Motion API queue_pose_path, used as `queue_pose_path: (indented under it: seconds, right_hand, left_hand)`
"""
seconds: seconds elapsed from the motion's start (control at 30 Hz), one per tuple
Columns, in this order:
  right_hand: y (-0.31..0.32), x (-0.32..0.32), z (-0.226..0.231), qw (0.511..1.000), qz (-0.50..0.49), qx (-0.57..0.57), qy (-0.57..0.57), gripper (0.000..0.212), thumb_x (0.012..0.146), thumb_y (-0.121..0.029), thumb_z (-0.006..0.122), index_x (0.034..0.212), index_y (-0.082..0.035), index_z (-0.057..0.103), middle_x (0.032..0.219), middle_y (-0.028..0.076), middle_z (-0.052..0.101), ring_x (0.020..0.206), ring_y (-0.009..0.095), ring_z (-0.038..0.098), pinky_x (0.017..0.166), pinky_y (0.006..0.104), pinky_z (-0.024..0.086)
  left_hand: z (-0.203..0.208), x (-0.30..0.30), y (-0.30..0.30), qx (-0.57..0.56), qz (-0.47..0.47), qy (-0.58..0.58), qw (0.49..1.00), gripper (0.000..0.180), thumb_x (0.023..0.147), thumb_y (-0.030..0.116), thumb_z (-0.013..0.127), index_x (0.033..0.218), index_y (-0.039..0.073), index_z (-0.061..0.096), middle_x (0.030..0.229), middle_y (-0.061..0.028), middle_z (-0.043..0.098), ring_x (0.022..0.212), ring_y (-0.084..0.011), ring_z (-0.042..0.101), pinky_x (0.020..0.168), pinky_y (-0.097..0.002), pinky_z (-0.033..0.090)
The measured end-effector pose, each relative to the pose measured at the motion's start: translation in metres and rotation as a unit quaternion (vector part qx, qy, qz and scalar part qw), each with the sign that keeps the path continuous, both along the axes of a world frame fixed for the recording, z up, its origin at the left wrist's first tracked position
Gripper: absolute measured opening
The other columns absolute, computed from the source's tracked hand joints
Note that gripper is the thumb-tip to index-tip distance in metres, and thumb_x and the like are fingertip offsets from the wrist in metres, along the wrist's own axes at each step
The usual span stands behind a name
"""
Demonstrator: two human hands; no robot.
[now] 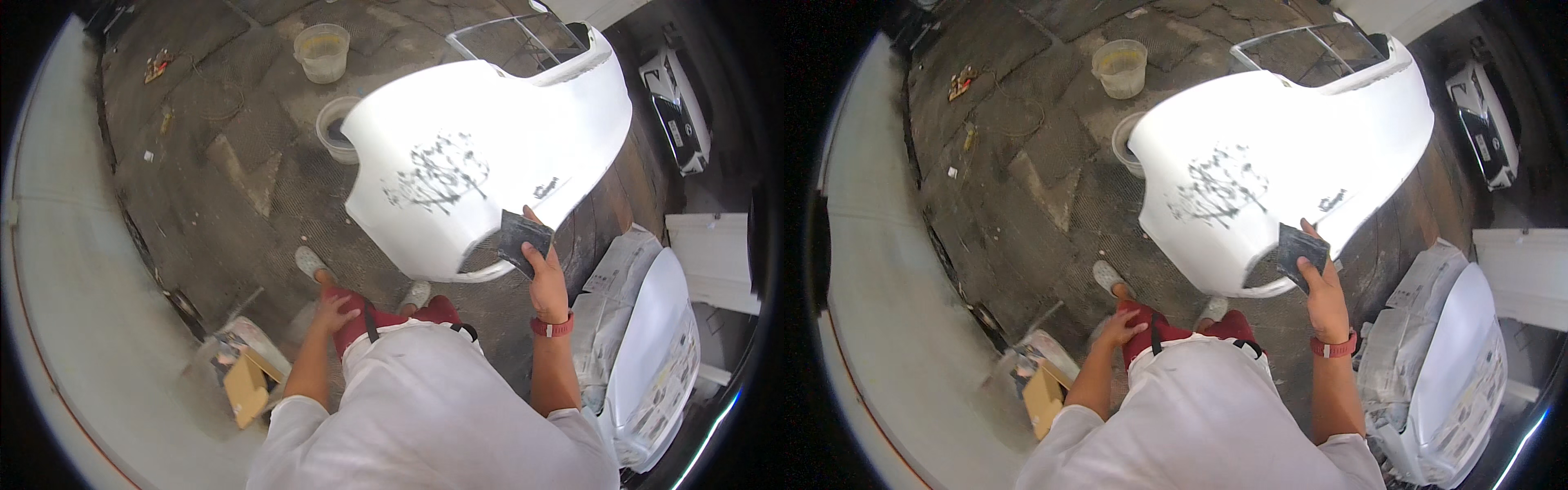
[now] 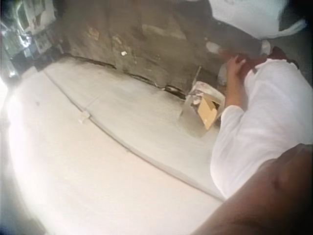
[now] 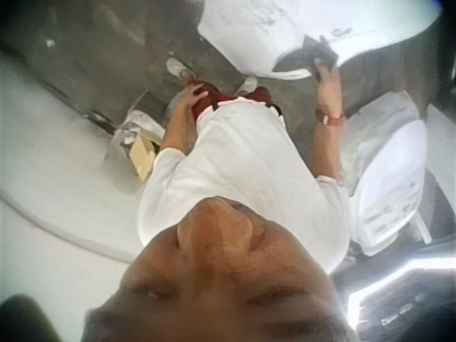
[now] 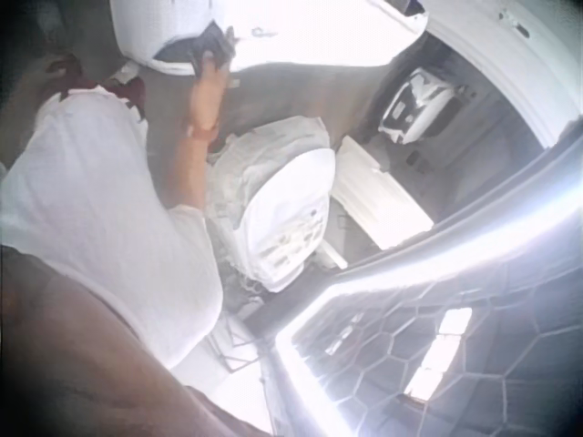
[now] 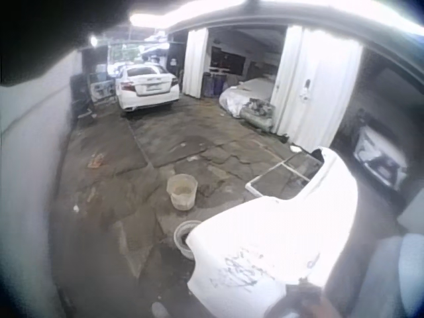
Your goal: The person mixes a gray substance in a small container using a stick, then walks to a cluttered area to pick up a sanding block. They return to a white car bumper and sand its surface with the block, moving across different areas of the bumper.
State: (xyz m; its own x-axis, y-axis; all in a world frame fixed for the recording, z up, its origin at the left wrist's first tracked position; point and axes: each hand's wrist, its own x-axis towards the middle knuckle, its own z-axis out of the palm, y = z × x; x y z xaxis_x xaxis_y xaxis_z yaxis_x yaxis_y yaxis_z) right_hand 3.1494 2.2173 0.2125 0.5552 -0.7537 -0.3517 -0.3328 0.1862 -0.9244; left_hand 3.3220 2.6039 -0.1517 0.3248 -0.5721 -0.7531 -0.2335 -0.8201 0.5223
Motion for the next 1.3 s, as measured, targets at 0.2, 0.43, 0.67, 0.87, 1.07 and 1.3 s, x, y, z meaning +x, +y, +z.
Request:
queue_pose_path:
  seconds: [0.2,0.43,0.67,0.87,1.07,1.3]
  right_hand:
    - [0.063,0.122,-0.041,0.997,-0.013,0.074,-0.03,0.062,0.108,-0.017,0.06,0.166,-0.003,0.045,0.16,0.013,0.056,0.146,0.022,0.051,0.125,0.0343,0.036]
    - [0.117,0.281,-0.067,0.986,0.11,0.087,-0.093,0.058,0.111,-0.013,0.058,0.167,-0.007,0.044,0.151,0.01,0.062,0.137,0.019,0.056,0.12,0.0348,0.042]
    - [0.118,0.371,-0.098,0.981,0.059,0.175,-0.055,0.045,0.111,-0.015,0.061,0.152,0.0,0.053,0.137,0.011,0.069,0.12,0.019,0.064,0.109,0.0358,0.049]
    - [0.081,0.479,-0.134,0.985,0.094,0.143,0.005,0.045,0.11,-0.022,0.064,0.146,0.003,0.059,0.135,0.013,0.072,0.121,0.023,0.066,0.109,0.0384,0.05]
    - [-0.006,0.623,-0.146,0.992,0.087,0.075,0.041,0.043,0.109,-0.025,0.064,0.14,0.006,0.06,0.13,0.016,0.073,0.116,0.024,0.066,0.107,0.0399,0.05]
    - [-0.118,0.708,-0.122,0.996,-0.013,-0.045,-0.072,0.044,0.109,-0.025,0.062,0.144,0.002,0.058,0.131,0.019,0.073,0.115,0.027,0.068,0.107,0.0416,0.051]
  left_hand:
    - [-0.01,0.138,0.193,0.079,0.224,0.013,0.971,0.066,0.11,0.051,0.054,0.155,0.002,0.059,0.161,-0.0225,0.056,0.151,-0.0393,0.05,0.123,-0.0469,0.039]
    - [0.01,0.262,0.299,0.143,0.49,0.045,0.859,0.082,0.108,0.06,0.06,0.16,-0.003,0.049,0.154,-0.0227,0.06,0.139,-0.0368,0.06,0.114,-0.0454,0.047]
    - [0.035,0.352,0.205,0.088,0.461,0.087,0.879,0.078,0.109,0.056,0.062,0.161,0.0,0.047,0.153,-0.0208,0.06,0.137,-0.0354,0.061,0.115,-0.0466,0.047]
    - [0.052,0.439,0.133,0.047,0.163,0.065,0.983,0.08,0.11,0.057,0.059,0.166,0.002,0.04,0.161,-0.0215,0.053,0.145,-0.0361,0.055,0.119,-0.0466,0.045]
    - [0.056,0.57,0.11,0.089,0.241,0.04,0.966,0.08,0.11,0.056,0.059,0.166,0.002,0.04,0.163,-0.0215,0.052,0.146,-0.0362,0.054,0.12,-0.0467,0.044]
    - [0.069,0.743,0.005,0.107,0.221,0.022,0.969,0.08,0.111,0.056,0.058,0.167,0.002,0.039,0.164,-0.0216,0.051,0.147,-0.0364,0.053,0.121,-0.0468,0.044]
